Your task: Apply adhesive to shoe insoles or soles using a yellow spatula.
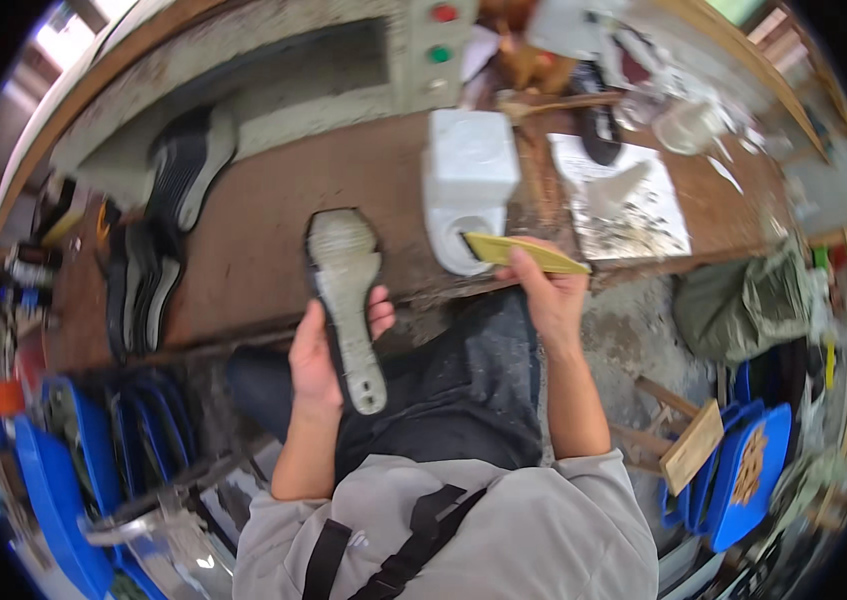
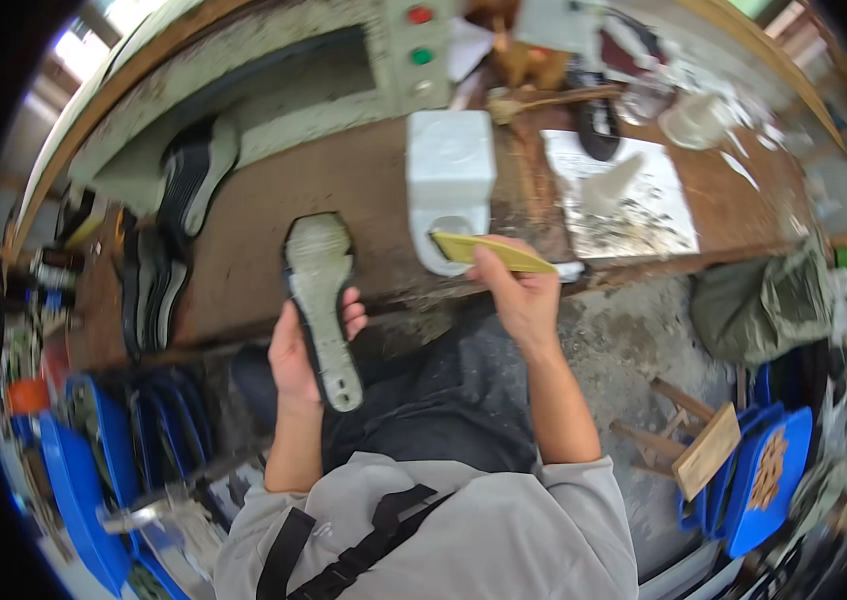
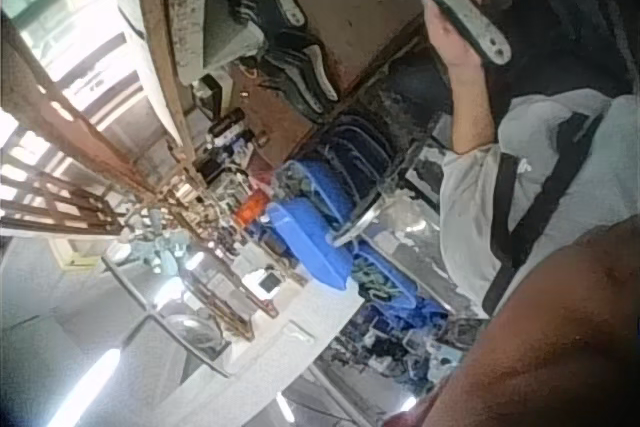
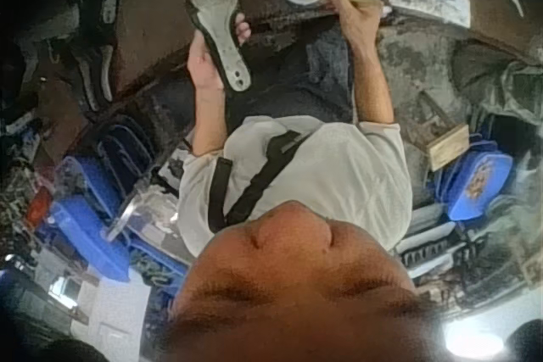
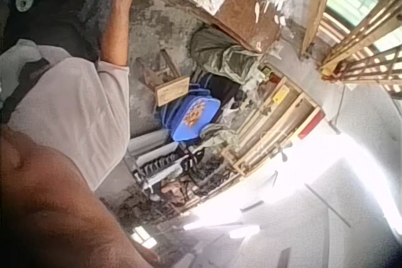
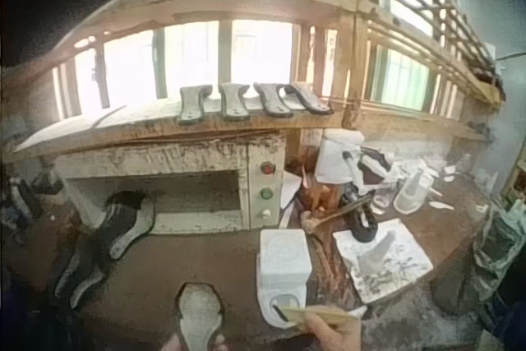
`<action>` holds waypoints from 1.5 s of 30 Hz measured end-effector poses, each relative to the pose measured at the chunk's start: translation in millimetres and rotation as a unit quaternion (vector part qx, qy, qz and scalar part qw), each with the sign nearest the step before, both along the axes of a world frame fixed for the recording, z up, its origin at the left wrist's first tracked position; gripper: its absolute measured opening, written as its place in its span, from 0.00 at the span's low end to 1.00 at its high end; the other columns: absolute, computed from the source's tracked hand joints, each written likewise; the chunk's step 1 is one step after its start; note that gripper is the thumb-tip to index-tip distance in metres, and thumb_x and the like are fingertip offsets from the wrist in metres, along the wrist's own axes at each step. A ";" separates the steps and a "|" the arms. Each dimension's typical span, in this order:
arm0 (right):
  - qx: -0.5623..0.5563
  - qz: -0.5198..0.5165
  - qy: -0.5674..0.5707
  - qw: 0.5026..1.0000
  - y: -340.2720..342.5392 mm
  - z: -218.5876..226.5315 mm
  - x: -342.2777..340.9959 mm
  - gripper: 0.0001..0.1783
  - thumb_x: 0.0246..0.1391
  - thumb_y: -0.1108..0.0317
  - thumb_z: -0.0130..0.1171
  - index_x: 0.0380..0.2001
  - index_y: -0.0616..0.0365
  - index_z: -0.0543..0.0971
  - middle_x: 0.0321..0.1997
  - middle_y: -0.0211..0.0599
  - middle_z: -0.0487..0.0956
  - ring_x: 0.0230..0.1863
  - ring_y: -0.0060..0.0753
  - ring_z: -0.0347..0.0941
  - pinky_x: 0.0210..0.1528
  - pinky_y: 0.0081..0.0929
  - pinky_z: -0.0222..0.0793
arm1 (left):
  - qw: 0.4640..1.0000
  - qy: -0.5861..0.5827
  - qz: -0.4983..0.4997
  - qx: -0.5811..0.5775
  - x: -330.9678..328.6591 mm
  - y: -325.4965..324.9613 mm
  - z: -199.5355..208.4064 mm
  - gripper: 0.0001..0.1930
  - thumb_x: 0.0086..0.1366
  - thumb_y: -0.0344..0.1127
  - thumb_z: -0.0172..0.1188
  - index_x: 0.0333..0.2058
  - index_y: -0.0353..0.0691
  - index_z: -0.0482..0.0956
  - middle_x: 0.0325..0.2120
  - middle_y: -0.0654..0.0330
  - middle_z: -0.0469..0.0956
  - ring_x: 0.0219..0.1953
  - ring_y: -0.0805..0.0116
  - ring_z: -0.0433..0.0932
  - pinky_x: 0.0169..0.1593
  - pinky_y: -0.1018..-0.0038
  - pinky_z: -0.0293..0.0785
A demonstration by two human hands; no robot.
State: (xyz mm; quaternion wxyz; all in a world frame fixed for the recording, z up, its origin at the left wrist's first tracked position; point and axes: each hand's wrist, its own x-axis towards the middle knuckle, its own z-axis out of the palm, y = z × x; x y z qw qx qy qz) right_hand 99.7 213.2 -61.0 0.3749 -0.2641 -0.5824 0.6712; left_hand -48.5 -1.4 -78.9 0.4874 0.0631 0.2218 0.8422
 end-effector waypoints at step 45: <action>0.251 0.166 0.032 0.953 -37.4 100.5 -36.5 0.07 0.48 0.76 0.61 0.32 0.68 0.79 0.24 0.41 0.78 0.20 0.24 0.71 0.23 0.18 0.63 | 0.942 0.325 -0.066 0.043 28.1 -20.2 22.5 0.27 0.69 0.47 0.45 0.48 0.22 0.72 0.49 0.41 0.72 0.57 0.48 0.66 0.60 0.56 0.57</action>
